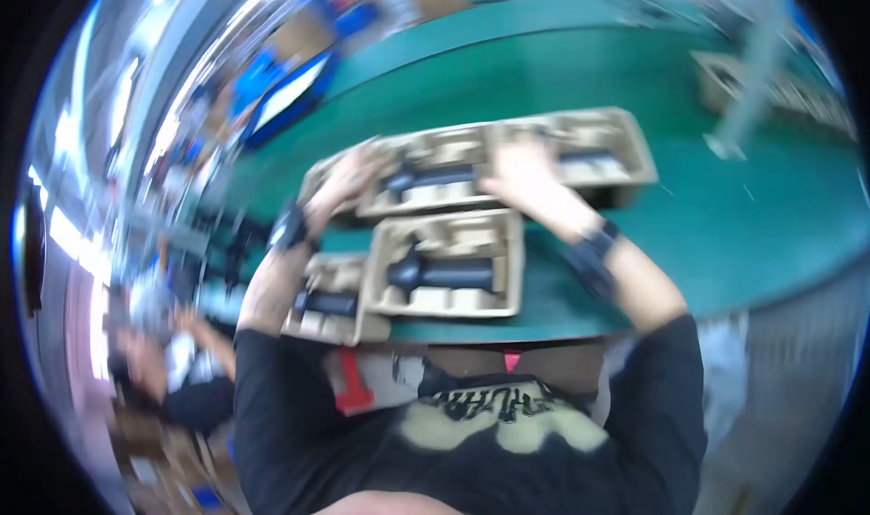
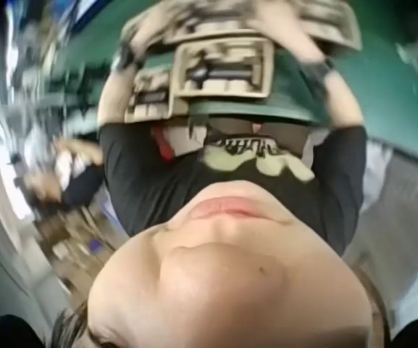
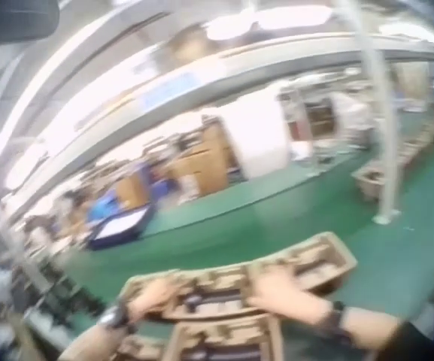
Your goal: The person places black handles into cardboard trays, stacks the empty trays, and then separates them to continue placing more handles into the trays.
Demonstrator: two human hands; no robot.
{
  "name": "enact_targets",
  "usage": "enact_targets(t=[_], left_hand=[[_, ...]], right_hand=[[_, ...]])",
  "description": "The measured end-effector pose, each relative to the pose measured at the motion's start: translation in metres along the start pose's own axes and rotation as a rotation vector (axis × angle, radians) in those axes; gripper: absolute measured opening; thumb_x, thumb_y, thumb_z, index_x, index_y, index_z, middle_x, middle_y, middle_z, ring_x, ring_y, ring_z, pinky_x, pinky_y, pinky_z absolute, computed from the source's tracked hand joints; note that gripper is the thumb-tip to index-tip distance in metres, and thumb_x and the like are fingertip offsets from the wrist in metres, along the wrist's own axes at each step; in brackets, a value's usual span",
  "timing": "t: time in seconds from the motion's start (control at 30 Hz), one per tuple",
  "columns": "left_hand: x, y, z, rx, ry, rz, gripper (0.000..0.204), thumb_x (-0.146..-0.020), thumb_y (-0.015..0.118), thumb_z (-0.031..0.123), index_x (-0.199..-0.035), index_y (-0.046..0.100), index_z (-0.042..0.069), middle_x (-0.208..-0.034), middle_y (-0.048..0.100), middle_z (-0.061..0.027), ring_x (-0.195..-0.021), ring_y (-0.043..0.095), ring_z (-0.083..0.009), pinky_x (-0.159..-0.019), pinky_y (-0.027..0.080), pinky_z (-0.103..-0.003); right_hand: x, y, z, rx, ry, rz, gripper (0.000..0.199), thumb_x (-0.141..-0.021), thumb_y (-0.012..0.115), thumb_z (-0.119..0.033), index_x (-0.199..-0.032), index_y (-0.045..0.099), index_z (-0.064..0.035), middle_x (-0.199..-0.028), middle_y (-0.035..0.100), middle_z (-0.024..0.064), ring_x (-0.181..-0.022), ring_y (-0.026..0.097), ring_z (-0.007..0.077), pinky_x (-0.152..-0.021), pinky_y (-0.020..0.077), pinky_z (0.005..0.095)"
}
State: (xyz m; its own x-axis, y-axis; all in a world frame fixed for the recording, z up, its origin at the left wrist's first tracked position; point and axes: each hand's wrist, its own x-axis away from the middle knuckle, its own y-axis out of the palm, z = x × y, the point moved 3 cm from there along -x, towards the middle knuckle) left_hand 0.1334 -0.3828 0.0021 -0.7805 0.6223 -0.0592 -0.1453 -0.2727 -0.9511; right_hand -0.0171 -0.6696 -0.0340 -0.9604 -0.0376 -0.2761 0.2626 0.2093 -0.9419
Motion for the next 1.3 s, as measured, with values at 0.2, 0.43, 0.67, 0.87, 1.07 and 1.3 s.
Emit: enact_targets(t=[0.2, 0.43, 0.67, 0.87, 1.07, 1.3], left_hand=[[-0.053, -0.033, 0.04, -0.044, -0.181, -0.044, 0.037, -0.087, 0.053, 0.031, -0.076, 0.062, -0.004, -0.061, 0.062, -0.016, -0.055, 0.064, -0.0295, -0.054, 0.053, -0.037], [-0.142, -0.006, 0.143, 0.251, 0.111, -0.093, 0.036, -0.086, 0.055, 0.029, -0.072, 0.059, -0.003, -0.064, 0.059, -0.0155, -0.059, 0.063, -0.0264, -0.055, 0.052, -0.037], [-0.249, 0.146, 0.148, -0.152, 1.047, 0.33, 0.026, -0.078, 0.059, 0.026, -0.068, 0.062, 0.003, -0.066, 0.056, -0.0175, -0.063, 0.057, -0.0342, -0.061, 0.049, -0.043], [-0.248, 0.155, 0.139, 0.061, 0.502, 0.289, 0.022, -0.078, 0.055, 0.019, -0.061, 0.061, 0.007, -0.066, 0.059, -0.0186, -0.058, 0.057, -0.0401, -0.056, 0.048, -0.048], [-0.09, -0.011, 0.209, -0.231, 0.51, 0.164, 0.03, -0.091, 0.055, 0.029, -0.099, 0.063, 0.001, -0.096, 0.064, -0.0204, -0.088, 0.063, -0.038, -0.075, 0.05, -0.046], [0.141, -0.1, 0.115, -0.075, -0.352, 0.154, 0.04, -0.097, 0.053, 0.034, -0.08, 0.058, -0.002, -0.066, 0.05, -0.0157, -0.06, 0.048, -0.026, -0.056, 0.037, -0.038]], right_hand=[[-0.034, -0.063, 0.047, -0.121, 0.093, 0.245, 0.033, -0.072, 0.062, -0.032, -0.076, 0.068, -0.0001, -0.081, 0.065, 0.0193, -0.093, 0.06, 0.0359, -0.088, 0.0447, 0.0503], [-0.042, -0.083, 0.157, -0.127, 0.388, 0.303, 0.028, -0.074, 0.06, -0.027, -0.073, 0.069, -0.0008, -0.081, 0.068, 0.0199, -0.089, 0.064, 0.0368, -0.083, 0.0489, 0.0505], [-0.009, -0.001, 0.257, 0.009, 0.415, 0.78, 0.023, -0.085, 0.06, -0.022, -0.089, 0.069, -0.0014, -0.1, 0.067, 0.0195, -0.111, 0.058, 0.0357, -0.098, 0.0425, 0.0477], [0.068, 0.043, 0.25, -0.055, 0.315, 0.94, 0.023, -0.089, 0.061, -0.018, -0.104, 0.067, -0.0013, -0.116, 0.063, 0.0168, -0.12, 0.052, 0.033, -0.106, 0.0371, 0.0436], [0.107, 0.053, 0.295, -0.935, 0.534, 0.75, 0.022, -0.087, 0.057, -0.011, -0.102, 0.069, -0.0009, -0.095, 0.069, 0.0138, -0.099, 0.064, 0.0284, -0.091, 0.0483, 0.0359], [0.091, 0.023, 0.288, -0.186, 0.274, 0.593, 0.03, -0.095, 0.046, -0.015, -0.085, 0.071, -0.0034, -0.096, 0.07, 0.0122, -0.089, 0.065, 0.0252, -0.081, 0.0502, 0.0346]])
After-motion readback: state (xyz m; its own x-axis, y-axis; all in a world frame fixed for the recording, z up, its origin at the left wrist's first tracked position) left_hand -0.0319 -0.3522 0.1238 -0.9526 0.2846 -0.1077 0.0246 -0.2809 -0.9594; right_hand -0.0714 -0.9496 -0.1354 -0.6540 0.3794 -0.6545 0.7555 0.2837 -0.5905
